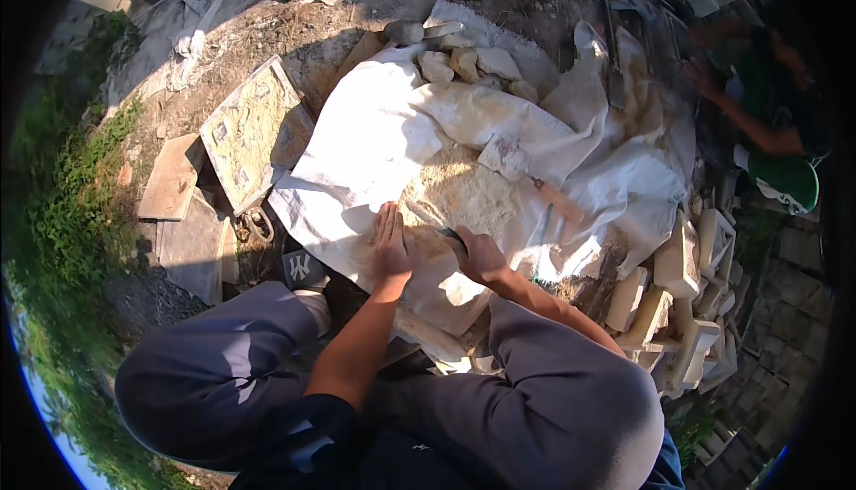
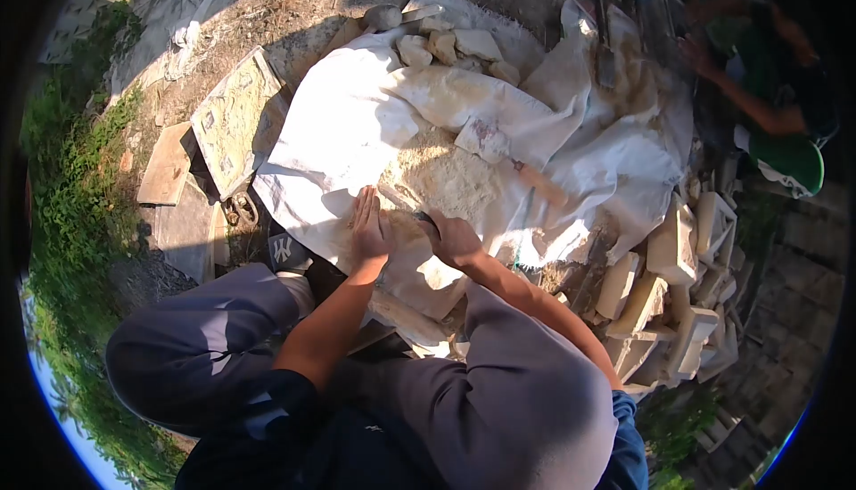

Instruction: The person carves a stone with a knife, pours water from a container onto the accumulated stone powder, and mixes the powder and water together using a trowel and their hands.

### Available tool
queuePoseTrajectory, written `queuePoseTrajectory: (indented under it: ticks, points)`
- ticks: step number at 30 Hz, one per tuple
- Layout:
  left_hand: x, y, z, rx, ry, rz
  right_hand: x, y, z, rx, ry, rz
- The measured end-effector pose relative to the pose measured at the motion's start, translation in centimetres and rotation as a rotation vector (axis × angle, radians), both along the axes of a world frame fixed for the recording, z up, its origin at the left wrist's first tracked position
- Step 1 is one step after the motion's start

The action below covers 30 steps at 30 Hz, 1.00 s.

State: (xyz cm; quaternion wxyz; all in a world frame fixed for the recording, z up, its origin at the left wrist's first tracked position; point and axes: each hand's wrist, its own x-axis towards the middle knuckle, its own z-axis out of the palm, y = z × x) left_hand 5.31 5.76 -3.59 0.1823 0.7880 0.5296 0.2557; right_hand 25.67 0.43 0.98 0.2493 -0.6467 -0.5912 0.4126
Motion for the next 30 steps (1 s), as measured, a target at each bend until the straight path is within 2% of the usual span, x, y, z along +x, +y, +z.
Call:
queuePoseTrajectory:
  ticks: [3,7,9,13,15,20,24,27,30]
  points:
    - [0.2,-0.3,0.0,-0.01,-0.009,0.02,0.0,0.5,0.2,-0.155,-0.125,0.02]
    - [0.2,0.0,-0.1,0.008,-0.025,0.01,-0.1,0.4,-0.7,-0.104,-0.119,0.015]
    - [0.1,0.1,-0.2,0.016,-0.024,-0.009,-0.1,0.4,-0.1,-0.093,-0.015,0.009]
    - [0.2,-0.3,-0.3,0.013,-0.037,0.019,-0.1,0.4,-0.7,-0.032,-0.019,0.053]
    - [0.2,0.1,-0.3,0.025,-0.042,0.012,-0.2,0.9,-0.6,-0.126,-0.105,0.063]
    - [0.0,0.1,0.0,0.011,-0.047,0.015,-0.4,0.3,-1.2,-0.063,-0.028,0.048]
    - [0.4,-0.1,0.1,0.027,-0.082,0.035,-0.2,0.5,-0.8,-0.136,-0.204,0.098]
    - [0.1,0.0,-0.1,0.013,-0.077,0.032,-0.4,0.6,-1.1,-0.182,-0.18,0.104]
    - [0.1,0.1,-0.5,0.012,-0.084,0.041,-0.4,-0.2,-1.2,-0.056,-0.046,0.075]
